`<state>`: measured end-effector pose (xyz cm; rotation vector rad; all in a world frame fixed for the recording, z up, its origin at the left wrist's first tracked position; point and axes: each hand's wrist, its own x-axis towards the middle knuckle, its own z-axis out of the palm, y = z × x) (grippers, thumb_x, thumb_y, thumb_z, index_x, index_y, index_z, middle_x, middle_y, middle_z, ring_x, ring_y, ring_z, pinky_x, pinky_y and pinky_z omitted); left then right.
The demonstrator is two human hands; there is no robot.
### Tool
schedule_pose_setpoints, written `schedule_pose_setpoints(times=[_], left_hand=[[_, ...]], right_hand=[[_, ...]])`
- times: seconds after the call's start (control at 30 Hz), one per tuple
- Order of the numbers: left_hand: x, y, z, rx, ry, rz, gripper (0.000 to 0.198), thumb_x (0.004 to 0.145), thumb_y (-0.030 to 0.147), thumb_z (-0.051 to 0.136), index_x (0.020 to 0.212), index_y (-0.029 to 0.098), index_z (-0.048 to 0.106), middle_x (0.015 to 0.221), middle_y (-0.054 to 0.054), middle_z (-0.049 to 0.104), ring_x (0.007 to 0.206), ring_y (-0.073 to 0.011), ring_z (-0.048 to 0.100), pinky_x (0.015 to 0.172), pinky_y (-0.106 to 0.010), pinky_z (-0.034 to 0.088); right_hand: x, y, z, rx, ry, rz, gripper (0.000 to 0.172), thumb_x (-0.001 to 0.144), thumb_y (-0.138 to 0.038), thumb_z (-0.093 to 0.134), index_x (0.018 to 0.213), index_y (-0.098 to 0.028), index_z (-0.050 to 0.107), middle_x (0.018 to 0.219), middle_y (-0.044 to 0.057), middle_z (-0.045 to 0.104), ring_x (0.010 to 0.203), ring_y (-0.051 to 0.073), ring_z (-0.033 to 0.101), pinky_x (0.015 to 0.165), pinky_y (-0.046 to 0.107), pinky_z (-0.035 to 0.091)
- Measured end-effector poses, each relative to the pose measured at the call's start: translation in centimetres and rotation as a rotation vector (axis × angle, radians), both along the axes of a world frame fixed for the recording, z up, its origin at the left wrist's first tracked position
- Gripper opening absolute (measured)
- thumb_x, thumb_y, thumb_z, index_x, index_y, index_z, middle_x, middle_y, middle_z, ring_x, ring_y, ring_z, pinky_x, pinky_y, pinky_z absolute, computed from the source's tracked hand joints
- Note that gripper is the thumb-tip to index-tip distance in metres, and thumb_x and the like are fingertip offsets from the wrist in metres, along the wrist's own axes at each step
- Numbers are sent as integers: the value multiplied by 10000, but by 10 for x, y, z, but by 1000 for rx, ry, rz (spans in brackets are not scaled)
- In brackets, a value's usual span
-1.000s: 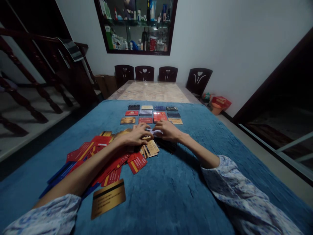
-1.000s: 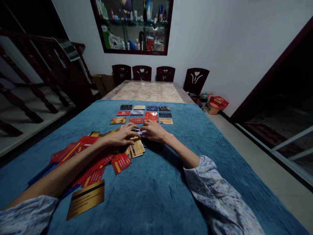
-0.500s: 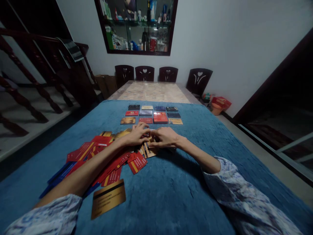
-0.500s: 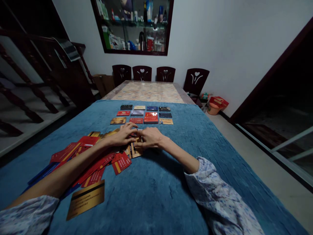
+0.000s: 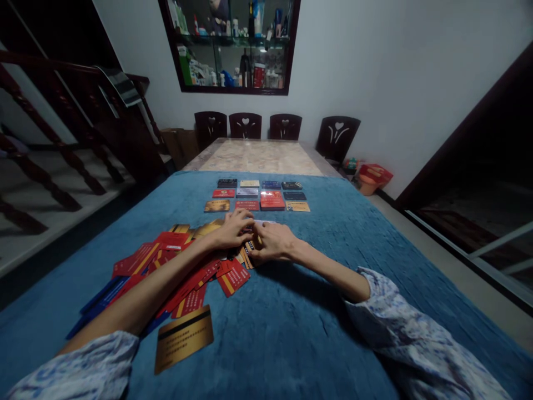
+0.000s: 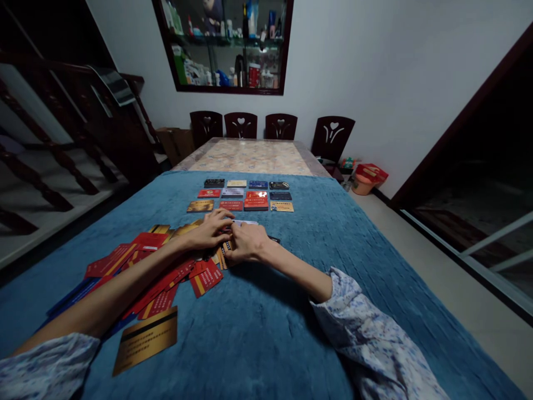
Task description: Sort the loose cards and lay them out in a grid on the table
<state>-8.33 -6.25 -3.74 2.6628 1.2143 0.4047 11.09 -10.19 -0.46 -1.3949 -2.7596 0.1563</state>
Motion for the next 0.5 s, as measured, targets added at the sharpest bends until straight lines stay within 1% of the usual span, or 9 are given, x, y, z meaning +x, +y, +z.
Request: schedule_pose_setpoints(times=[0.13, 0.33, 0.5], left_hand=[[2, -2, 4, -22, -12, -13, 218, 926, 308, 604, 1102, 197, 667, 1318, -126, 583, 1308, -319, 413, 1100, -621, 322], [2, -3, 7, -18, -50, -55, 180, 908, 263, 619, 1070, 195, 659, 1264, -116, 640, 1312, -318, 420, 1103, -603, 316], [3, -3, 5, 21, -72, -73, 180, 909, 244, 591, 1070, 203, 660, 1218, -109, 671, 1319, -313, 422, 1122, -574, 318]], right_hand=[[0, 0, 4, -45, -1, -28, 656, 803, -500, 601, 1343, -131, 544, 1151, 195, 699, 947, 294, 675, 676, 325, 420], [2, 2, 8, -60, -10, -45, 620, 770, -442, 666, 1297, -134, 555, 1130, 189, 661, 885, 262, 650, 668, 313, 408], [8, 9, 10, -22, -48, -18, 527, 787, -378, 679, 1242, -130, 581, 1151, 181, 641, 960, 274, 634, 699, 315, 435]])
